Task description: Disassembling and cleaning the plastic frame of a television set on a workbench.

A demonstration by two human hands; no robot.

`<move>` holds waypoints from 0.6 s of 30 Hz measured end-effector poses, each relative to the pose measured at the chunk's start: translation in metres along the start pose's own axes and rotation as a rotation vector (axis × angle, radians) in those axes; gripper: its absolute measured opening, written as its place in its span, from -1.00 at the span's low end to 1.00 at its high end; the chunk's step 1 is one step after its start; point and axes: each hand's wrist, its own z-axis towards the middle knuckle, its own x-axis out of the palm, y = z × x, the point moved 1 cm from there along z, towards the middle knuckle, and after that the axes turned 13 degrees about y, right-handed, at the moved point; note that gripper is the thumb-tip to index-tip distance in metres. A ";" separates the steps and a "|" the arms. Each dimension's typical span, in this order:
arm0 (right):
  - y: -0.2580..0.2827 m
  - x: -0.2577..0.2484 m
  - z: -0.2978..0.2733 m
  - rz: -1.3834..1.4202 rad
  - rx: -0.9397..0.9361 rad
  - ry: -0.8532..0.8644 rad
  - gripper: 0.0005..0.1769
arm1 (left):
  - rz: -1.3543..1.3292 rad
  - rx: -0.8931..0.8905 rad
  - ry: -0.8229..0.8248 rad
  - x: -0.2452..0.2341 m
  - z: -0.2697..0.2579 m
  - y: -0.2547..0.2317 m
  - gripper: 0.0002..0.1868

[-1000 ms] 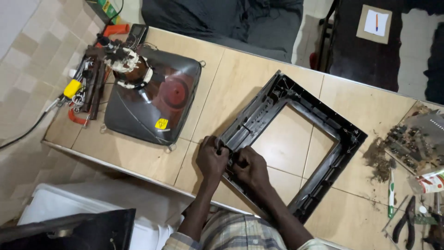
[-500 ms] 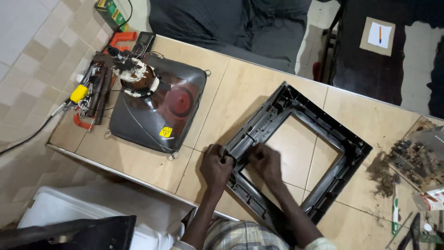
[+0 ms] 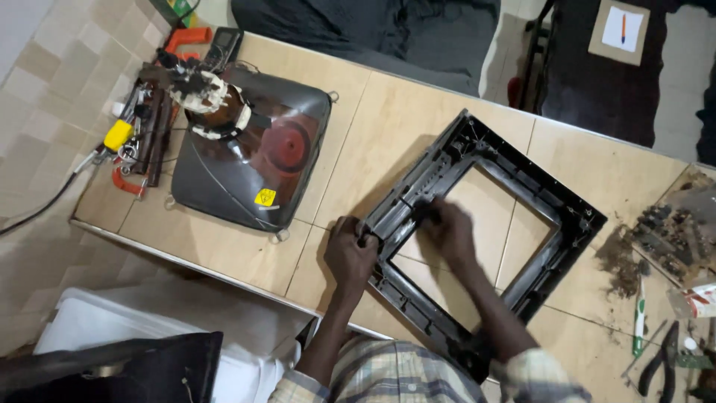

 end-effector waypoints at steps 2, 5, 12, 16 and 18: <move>0.014 -0.025 0.010 -0.069 -0.024 -0.075 -0.63 | 0.003 -0.002 0.005 0.007 0.001 0.007 -0.81; 0.021 -0.019 0.010 -0.166 -0.052 -0.112 -0.63 | -0.007 -0.004 0.012 0.000 -0.005 0.004 -0.84; 0.074 0.031 -0.059 -0.236 -0.256 0.112 -0.70 | -0.028 0.001 0.016 -0.021 -0.008 -0.019 -0.87; 0.030 -0.013 -0.040 0.047 -0.205 0.187 -0.68 | -0.033 0.015 0.032 -0.018 -0.007 -0.012 -0.86; -0.032 -0.018 -0.005 0.122 -0.116 0.098 -0.39 | -0.007 0.010 0.027 -0.013 -0.004 -0.007 -0.86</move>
